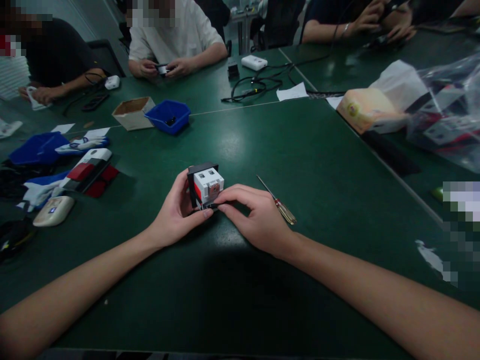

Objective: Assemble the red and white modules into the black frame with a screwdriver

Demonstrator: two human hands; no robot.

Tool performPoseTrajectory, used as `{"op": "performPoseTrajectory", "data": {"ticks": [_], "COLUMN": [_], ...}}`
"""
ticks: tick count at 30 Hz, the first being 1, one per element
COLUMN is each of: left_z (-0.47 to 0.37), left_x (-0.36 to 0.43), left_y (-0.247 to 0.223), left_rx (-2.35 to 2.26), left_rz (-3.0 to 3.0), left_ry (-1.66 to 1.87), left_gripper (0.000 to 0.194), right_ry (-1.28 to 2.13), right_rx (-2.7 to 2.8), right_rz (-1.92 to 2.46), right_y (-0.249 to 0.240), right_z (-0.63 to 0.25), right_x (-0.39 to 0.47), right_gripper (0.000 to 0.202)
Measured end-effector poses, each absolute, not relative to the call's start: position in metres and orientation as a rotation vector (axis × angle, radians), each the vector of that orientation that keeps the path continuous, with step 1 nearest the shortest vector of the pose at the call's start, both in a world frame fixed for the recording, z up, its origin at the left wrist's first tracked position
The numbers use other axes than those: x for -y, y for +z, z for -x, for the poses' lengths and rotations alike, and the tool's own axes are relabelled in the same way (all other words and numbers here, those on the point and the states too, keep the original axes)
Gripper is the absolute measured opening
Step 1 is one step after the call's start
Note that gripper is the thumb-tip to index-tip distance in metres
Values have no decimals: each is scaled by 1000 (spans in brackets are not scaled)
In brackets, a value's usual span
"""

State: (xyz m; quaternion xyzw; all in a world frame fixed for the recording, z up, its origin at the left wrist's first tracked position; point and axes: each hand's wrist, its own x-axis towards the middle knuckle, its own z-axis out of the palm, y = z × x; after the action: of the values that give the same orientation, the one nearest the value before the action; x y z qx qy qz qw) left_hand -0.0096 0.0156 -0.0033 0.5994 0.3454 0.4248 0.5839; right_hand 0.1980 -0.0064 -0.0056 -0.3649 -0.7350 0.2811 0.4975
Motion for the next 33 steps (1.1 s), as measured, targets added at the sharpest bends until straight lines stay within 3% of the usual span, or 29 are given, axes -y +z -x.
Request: {"op": "performPoseTrajectory", "data": {"ticks": [29,33], "left_z": [10,11], "left_x": [-22,-21], "left_y": [-5,-4], "left_rx": [-786,-837], "left_rz": [-1547,-1569], "left_ry": [1012,1012], "left_gripper": [78,77], "right_ry": [640,754], "right_rx": [1735,1627], "right_rz": [892,934], "right_y": [-9,-12], "right_z": [-198,-198], "right_x": [7,6], "right_gripper": [10,8]}}
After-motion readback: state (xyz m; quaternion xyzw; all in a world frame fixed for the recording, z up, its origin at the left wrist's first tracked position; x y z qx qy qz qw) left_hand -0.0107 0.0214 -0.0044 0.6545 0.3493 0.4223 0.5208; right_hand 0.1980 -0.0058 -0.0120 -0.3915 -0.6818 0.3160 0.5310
